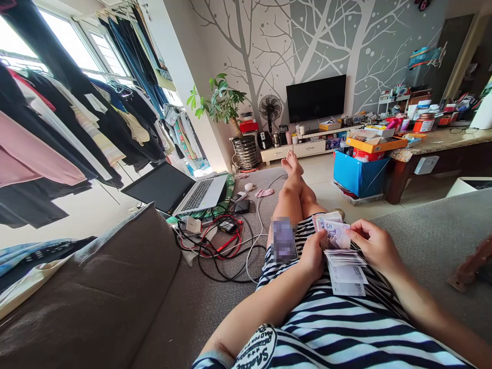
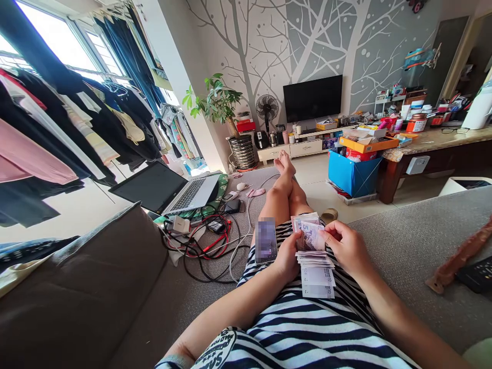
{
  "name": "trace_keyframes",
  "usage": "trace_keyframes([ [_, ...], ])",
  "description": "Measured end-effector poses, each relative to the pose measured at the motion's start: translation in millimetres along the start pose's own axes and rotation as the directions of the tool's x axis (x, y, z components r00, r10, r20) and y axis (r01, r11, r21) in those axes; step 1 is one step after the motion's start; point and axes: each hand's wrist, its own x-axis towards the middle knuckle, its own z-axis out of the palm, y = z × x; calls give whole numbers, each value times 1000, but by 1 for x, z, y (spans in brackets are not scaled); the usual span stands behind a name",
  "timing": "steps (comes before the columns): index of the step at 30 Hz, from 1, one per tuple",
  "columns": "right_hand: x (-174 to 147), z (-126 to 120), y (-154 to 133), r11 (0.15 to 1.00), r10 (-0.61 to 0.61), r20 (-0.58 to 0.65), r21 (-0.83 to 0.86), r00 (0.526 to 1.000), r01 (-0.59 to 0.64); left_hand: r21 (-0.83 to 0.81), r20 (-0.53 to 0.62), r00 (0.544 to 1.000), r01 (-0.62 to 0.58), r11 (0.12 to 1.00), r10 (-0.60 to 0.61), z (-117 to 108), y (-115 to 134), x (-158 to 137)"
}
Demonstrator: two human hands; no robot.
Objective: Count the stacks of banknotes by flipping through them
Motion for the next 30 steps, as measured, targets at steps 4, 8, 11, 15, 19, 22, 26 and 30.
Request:
trace_keyframes([
  [4,0,-7,-1,999,-38,88,24,995,36,-2,-6,1000,11,1000,-11,0,1,-1],
  [8,-1,-11,-4,996,-67,152,68,986,57,25,40,999,-7,1000,6,1,1,-2],
  [11,-2,-12,-7,995,-71,193,88,979,55,36,69,998,-13,999,11,0,1,-2],
  [15,-3,-14,-9,995,-79,210,68,975,67,29,35,999,-14,999,13,-1,0,-1],
  [19,-3,-16,-12,995,-85,232,72,969,70,8,26,999,27,1000,-28,-2,1,0],
  [22,-3,-17,-13,995,-87,250,78,964,70,18,41,999,28,999,-29,-3,1,0],
  [26,-3,-18,-14,996,-87,250,54,964,76,27,38,999,-1,1000,0,-3,1,0],
  [30,-3,-18,-15,995,-99,232,17,968,98,31,35,999,-13,999,12,-3,0,2],
])
